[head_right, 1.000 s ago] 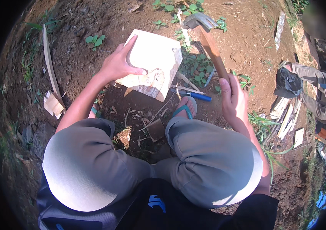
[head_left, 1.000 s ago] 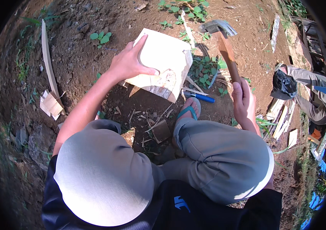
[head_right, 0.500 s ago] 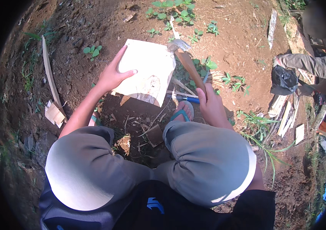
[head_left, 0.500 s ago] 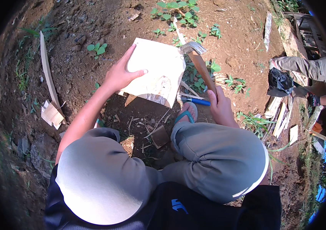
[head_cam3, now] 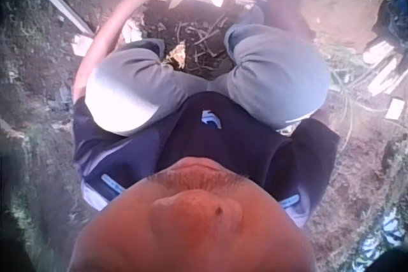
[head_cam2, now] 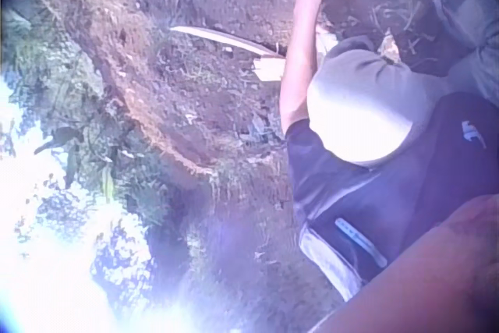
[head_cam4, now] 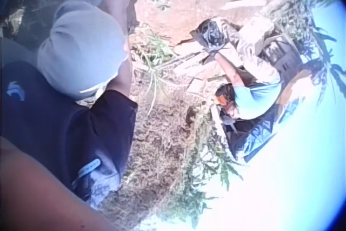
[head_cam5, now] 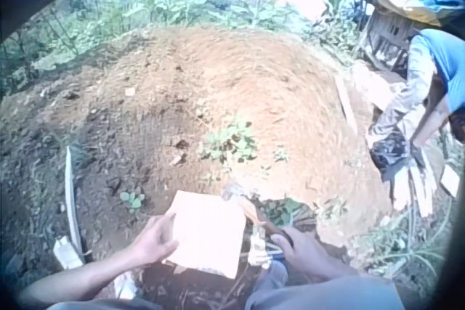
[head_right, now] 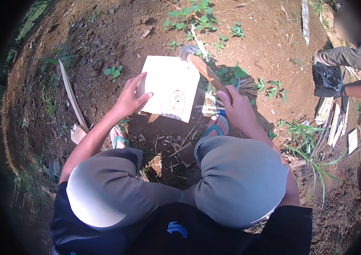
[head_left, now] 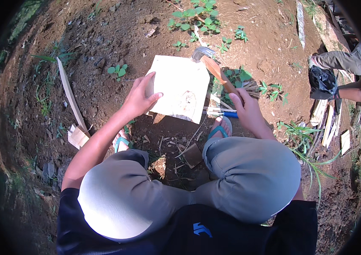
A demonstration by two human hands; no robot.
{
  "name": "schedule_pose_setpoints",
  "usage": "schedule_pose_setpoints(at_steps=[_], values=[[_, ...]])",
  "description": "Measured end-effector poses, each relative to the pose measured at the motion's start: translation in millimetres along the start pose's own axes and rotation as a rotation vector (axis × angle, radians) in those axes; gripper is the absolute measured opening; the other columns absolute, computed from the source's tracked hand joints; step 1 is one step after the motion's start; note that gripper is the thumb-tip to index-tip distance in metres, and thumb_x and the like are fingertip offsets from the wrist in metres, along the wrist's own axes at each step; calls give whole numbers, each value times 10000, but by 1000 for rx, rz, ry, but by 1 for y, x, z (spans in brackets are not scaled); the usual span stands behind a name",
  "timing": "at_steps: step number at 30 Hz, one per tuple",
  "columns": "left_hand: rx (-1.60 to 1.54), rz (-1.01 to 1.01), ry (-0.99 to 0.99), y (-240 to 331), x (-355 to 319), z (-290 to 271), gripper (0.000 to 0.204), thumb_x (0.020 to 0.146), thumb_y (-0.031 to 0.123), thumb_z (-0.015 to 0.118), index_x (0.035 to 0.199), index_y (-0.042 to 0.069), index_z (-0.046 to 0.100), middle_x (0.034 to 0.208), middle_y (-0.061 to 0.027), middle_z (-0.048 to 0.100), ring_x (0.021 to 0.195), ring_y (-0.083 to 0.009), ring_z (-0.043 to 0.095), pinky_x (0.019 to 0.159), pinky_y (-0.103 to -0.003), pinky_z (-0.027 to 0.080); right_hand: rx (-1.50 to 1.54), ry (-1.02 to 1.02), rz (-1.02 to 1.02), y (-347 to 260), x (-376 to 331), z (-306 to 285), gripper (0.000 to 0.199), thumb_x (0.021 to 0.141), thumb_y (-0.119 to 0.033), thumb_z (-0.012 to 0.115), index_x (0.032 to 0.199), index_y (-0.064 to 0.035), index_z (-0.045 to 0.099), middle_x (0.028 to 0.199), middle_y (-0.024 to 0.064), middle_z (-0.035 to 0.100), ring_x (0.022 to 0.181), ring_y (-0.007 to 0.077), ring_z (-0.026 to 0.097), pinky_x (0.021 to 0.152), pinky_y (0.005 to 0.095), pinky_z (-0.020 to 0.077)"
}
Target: The person hammers nails into wood pieces to assemble a wooden structure while sitting on the ground outdoors.
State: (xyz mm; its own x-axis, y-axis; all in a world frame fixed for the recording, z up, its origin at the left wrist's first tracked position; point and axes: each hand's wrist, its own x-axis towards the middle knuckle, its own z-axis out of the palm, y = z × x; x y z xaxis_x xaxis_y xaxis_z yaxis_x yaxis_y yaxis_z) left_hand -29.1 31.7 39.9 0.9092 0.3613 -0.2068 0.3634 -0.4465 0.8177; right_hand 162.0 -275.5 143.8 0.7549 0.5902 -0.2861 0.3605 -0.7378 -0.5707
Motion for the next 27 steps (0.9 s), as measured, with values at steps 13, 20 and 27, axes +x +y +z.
schedule_pose_setpoints(at_steps=[13,20,27], values=[[544,188,-280,55,26,5,1214,787,752,675,1630,103,90,1671,-233,75,1554,-404,74,1245,-550,154,-86,-88,48,15,-19,-44,308,1029,-320,552,1224,-84,587,744,214,669,695,427,664,616,485,486],[684,244,-199,22,29,24,1230,764,851,589,1641,159,77,1687,-223,23,1566,-388,21,1242,-579,54,-116,-122,-13,17,-14,-33,275,1027,-318,554,1184,-92,569,731,246,653,722,472,651,602,541,478],[659,186,-322,24,35,15,1418,696,827,682,1616,66,-82,1689,-210,-59,1570,-339,-68,1254,-556,14,-261,-79,-79,2,-8,-34,316,1030,-355,527,1188,-81,543,752,228,672,708,442,677,591,538,527]])
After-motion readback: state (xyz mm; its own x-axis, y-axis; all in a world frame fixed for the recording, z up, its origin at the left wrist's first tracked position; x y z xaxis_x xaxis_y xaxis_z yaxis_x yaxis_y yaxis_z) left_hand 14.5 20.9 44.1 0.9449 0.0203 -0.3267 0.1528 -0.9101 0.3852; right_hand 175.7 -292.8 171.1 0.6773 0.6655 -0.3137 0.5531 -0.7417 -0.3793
